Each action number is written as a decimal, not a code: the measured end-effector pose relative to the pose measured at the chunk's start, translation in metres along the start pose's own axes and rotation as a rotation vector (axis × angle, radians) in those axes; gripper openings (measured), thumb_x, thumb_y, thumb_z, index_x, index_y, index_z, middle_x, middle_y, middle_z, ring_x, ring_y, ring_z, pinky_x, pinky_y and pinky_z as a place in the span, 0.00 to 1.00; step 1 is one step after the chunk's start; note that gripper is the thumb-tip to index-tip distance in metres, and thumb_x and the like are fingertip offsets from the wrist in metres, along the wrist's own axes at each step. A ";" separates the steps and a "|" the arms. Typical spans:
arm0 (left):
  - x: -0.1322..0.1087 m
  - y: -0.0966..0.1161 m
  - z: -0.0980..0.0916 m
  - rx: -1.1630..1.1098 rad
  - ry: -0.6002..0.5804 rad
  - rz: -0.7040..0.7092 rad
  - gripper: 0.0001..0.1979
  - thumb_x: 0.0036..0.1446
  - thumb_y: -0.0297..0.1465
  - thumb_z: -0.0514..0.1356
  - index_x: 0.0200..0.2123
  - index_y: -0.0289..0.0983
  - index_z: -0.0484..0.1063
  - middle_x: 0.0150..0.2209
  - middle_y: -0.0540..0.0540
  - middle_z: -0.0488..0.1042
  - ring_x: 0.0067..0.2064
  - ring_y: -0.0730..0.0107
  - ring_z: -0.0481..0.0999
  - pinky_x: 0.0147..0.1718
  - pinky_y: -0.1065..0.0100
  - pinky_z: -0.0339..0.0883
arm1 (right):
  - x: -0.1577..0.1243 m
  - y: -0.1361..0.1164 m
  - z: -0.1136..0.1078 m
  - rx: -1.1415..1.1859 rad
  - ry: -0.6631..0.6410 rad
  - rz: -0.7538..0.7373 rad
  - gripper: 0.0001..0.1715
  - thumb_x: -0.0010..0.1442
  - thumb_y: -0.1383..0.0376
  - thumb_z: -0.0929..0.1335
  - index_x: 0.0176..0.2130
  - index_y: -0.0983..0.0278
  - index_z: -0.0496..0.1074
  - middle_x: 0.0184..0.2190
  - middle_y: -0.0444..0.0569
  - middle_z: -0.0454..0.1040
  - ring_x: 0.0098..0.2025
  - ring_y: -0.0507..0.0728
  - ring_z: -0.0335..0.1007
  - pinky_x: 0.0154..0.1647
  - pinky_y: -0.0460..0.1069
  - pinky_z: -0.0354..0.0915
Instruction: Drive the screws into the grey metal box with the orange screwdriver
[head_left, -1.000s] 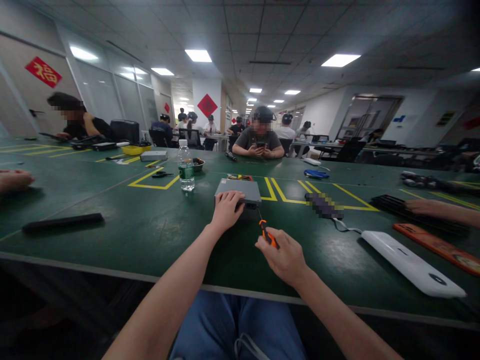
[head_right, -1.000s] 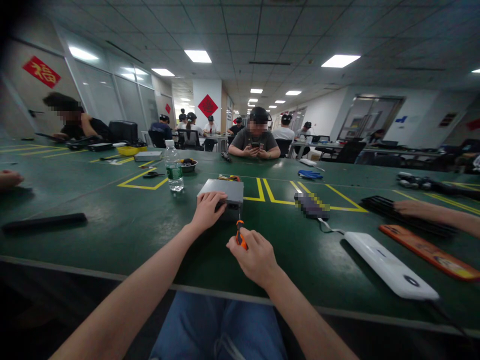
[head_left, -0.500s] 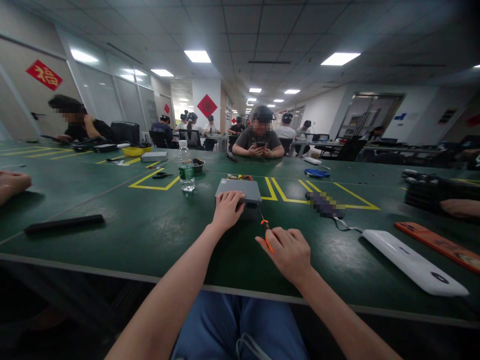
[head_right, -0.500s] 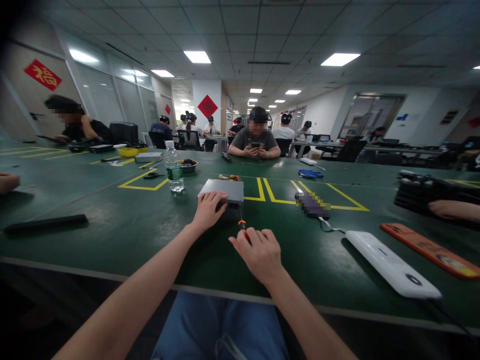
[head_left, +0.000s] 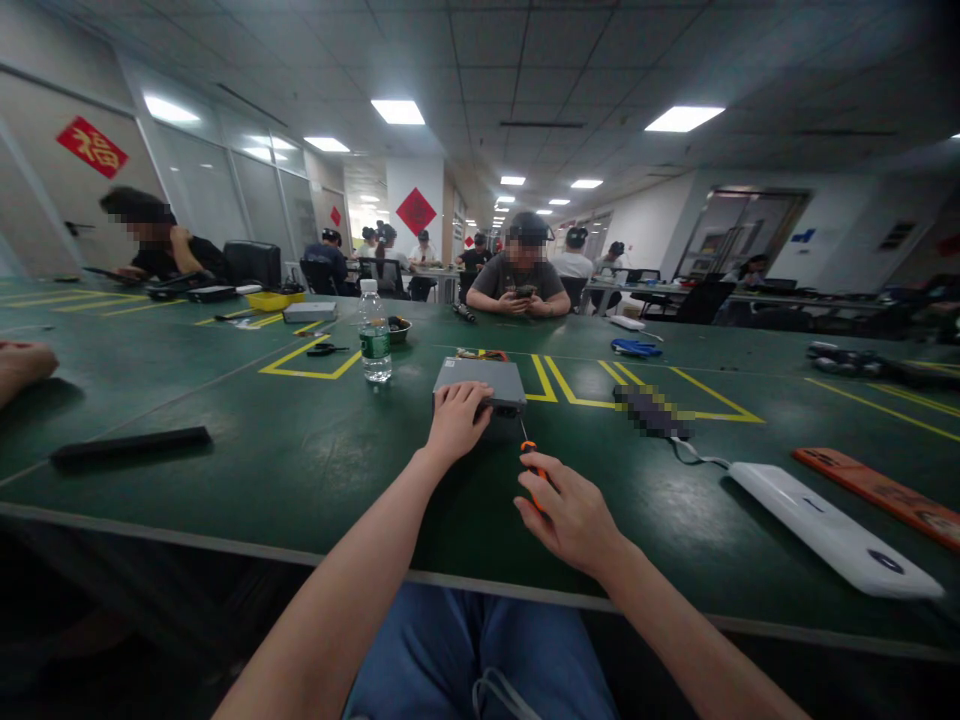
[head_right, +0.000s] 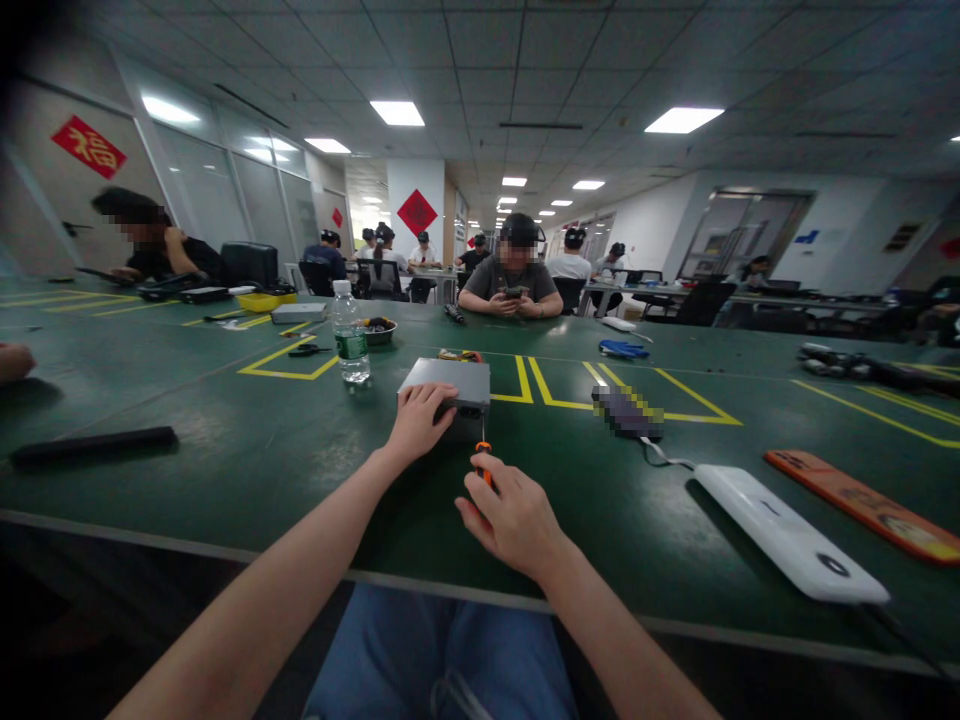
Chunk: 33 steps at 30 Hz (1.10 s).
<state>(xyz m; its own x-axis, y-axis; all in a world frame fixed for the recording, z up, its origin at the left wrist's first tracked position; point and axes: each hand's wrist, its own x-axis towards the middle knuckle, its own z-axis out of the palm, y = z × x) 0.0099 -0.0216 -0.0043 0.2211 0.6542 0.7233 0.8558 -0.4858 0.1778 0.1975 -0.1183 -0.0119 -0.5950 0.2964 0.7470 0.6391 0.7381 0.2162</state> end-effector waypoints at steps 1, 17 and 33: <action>0.000 0.000 0.000 0.002 -0.001 -0.002 0.12 0.57 0.31 0.53 0.45 0.43 0.65 0.49 0.50 0.69 0.51 0.65 0.65 0.50 0.60 0.50 | 0.000 -0.001 0.000 0.024 -0.014 -0.003 0.11 0.61 0.65 0.59 0.42 0.68 0.65 0.44 0.59 0.67 0.39 0.56 0.68 0.37 0.49 0.66; 0.001 0.000 -0.002 0.000 -0.010 -0.002 0.12 0.56 0.31 0.54 0.45 0.43 0.65 0.48 0.50 0.70 0.51 0.66 0.65 0.50 0.60 0.50 | 0.002 -0.001 -0.002 0.074 -0.008 -0.083 0.16 0.61 0.68 0.61 0.49 0.64 0.65 0.48 0.59 0.64 0.45 0.57 0.66 0.41 0.50 0.67; 0.000 -0.002 0.002 -0.004 0.007 0.008 0.12 0.56 0.31 0.54 0.45 0.44 0.65 0.48 0.50 0.70 0.51 0.66 0.64 0.50 0.61 0.50 | 0.003 -0.003 0.007 -0.027 0.060 -0.077 0.10 0.61 0.67 0.62 0.44 0.64 0.64 0.45 0.59 0.68 0.38 0.54 0.70 0.35 0.48 0.68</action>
<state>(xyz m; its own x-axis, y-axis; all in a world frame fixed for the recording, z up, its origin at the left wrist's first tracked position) 0.0088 -0.0195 -0.0065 0.2243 0.6464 0.7293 0.8524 -0.4929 0.1748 0.1910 -0.1154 -0.0146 -0.6133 0.2023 0.7635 0.6060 0.7404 0.2907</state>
